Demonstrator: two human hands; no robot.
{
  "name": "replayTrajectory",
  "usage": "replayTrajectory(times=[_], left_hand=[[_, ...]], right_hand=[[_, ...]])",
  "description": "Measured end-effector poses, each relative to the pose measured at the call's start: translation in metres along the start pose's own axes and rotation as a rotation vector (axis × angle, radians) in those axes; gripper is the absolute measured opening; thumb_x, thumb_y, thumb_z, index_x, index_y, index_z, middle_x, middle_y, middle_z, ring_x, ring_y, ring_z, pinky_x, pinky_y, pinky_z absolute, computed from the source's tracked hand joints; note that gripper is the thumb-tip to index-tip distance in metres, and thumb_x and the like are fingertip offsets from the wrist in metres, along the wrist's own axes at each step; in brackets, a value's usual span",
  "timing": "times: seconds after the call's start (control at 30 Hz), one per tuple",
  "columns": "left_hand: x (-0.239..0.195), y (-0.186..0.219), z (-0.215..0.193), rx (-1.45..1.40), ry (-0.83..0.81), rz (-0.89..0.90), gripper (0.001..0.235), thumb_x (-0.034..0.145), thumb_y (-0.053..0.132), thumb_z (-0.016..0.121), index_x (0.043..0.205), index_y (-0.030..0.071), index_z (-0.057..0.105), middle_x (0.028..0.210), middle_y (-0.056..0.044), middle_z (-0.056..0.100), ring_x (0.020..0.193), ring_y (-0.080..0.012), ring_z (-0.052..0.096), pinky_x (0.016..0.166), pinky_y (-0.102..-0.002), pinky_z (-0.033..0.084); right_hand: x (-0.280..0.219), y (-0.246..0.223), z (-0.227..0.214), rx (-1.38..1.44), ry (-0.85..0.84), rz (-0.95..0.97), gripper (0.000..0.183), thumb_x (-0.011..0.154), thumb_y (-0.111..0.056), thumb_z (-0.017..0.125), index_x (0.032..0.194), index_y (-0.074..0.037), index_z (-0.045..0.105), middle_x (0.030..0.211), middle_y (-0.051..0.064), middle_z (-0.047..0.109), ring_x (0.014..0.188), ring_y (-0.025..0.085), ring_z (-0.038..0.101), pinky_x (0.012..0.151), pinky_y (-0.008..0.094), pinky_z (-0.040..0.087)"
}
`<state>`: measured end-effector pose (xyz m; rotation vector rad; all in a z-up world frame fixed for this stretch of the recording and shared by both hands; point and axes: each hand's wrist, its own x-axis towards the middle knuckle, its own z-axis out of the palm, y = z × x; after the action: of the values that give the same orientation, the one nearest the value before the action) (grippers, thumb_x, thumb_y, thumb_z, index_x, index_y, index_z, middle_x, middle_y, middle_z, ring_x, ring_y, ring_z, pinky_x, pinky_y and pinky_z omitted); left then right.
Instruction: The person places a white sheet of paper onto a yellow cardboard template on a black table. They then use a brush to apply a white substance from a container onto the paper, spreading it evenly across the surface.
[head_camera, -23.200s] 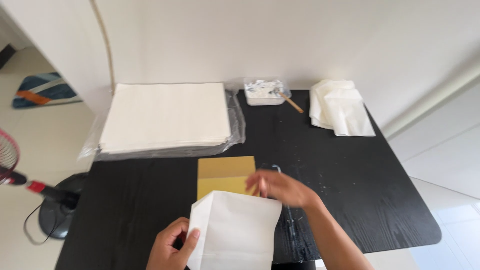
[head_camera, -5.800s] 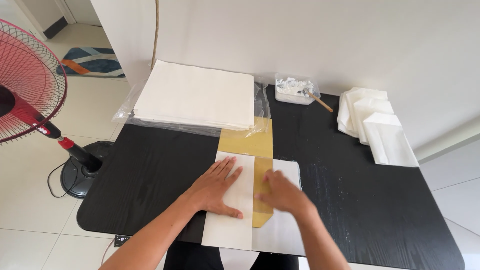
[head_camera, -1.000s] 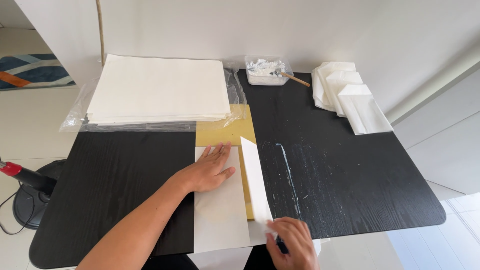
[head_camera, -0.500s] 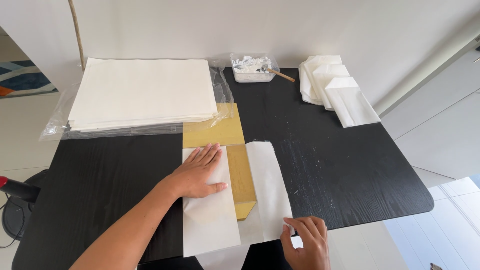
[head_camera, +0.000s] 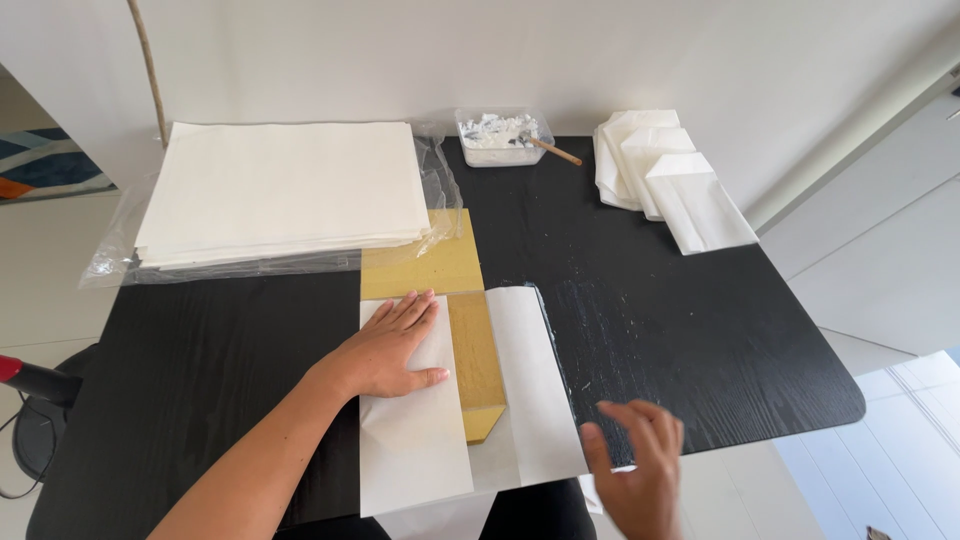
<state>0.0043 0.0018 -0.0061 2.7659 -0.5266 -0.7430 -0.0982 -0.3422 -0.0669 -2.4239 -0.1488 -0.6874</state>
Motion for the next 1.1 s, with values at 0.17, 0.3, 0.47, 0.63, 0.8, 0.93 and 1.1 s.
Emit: replayTrajectory(times=[0.17, 0.3, 0.47, 0.63, 0.8, 0.93, 1.1], left_hand=[[0.015, 0.008, -0.009, 0.074, 0.011, -0.031, 0.09, 0.101, 0.064, 0.038, 0.162, 0.011, 0.001, 0.173, -0.005, -0.005, 0.16, -0.0235, -0.011, 0.128, -0.044, -0.004], [0.049, 0.012, -0.02, 0.211, 0.177, 0.134, 0.094, 0.093, 0.075, 0.043, 0.159, 0.01, 0.025, 0.171, -0.016, 0.006, 0.159, -0.0312, -0.005, 0.125, -0.051, -0.001], [0.057, 0.026, -0.035, -0.031, 0.285, 0.191, 0.085, 0.09, 0.078, 0.045, 0.154, 0.022, 0.046, 0.164, -0.01, 0.039, 0.155, -0.0318, 0.027, 0.127, -0.052, 0.018], [0.067, 0.017, -0.031, -0.137, 0.234, 0.243, 0.08, 0.092, 0.077, 0.04, 0.154, 0.026, 0.047, 0.167, -0.009, 0.033, 0.157, -0.0308, 0.022, 0.128, -0.051, 0.007], [0.068, 0.018, -0.036, -0.11, 0.193, 0.283, 0.067, 0.095, 0.071, 0.039, 0.148, 0.033, 0.053, 0.168, -0.011, 0.027, 0.156, -0.0356, 0.017, 0.127, -0.056, 0.004], [0.085, 0.005, -0.014, -0.131, 0.234, 0.346, 0.066, 0.097, 0.066, 0.036, 0.147, 0.028, 0.055, 0.168, -0.016, 0.015, 0.156, -0.0312, 0.006, 0.121, -0.05, -0.006], [0.092, -0.003, -0.003, -0.096, 0.339, 0.469, 0.067, 0.102, 0.065, 0.031, 0.15, 0.023, 0.052, 0.166, -0.016, 0.024, 0.153, -0.0352, 0.014, 0.119, -0.055, -0.001]], right_hand=[[0.096, -0.004, -0.037, 0.084, 0.241, -0.158, 0.014, 0.102, -0.013, 0.063, 0.113, -0.006, 0.067, 0.115, 0.009, 0.067, 0.103, 0.024, 0.058, 0.084, 0.037, 0.048], [0.199, -0.027, -0.061, 0.161, 0.125, 0.149, 0.019, 0.105, -0.021, 0.058, 0.115, -0.01, 0.069, 0.106, 0.002, 0.07, 0.098, 0.018, 0.064, 0.084, 0.035, 0.049], [0.277, -0.049, -0.042, 0.115, -0.293, 0.212, 0.052, 0.092, -0.018, 0.072, 0.14, 0.0, 0.059, 0.123, 0.024, 0.069, 0.112, 0.038, 0.066, 0.095, 0.049, 0.05], [0.332, -0.029, 0.018, 0.019, -0.638, 0.254, 0.082, 0.082, -0.032, 0.082, 0.153, -0.008, 0.046, 0.129, 0.018, 0.069, 0.112, 0.029, 0.068, 0.093, 0.043, 0.054], [0.356, -0.029, 0.059, 0.127, -0.666, 0.157, 0.103, 0.07, -0.034, 0.09, 0.155, -0.001, 0.041, 0.124, 0.024, 0.069, 0.099, 0.031, 0.067, 0.088, 0.045, 0.051], [0.37, -0.042, 0.077, 0.073, -0.742, 0.381, 0.1, 0.075, -0.052, 0.075, 0.161, -0.024, 0.031, 0.127, -0.002, 0.062, 0.107, 0.014, 0.057, 0.097, 0.033, 0.046], [0.368, -0.037, 0.098, 0.267, -0.529, 0.303, 0.061, 0.089, -0.038, 0.07, 0.146, -0.024, 0.056, 0.111, -0.001, 0.065, 0.086, 0.014, 0.061, 0.08, 0.031, 0.052]])
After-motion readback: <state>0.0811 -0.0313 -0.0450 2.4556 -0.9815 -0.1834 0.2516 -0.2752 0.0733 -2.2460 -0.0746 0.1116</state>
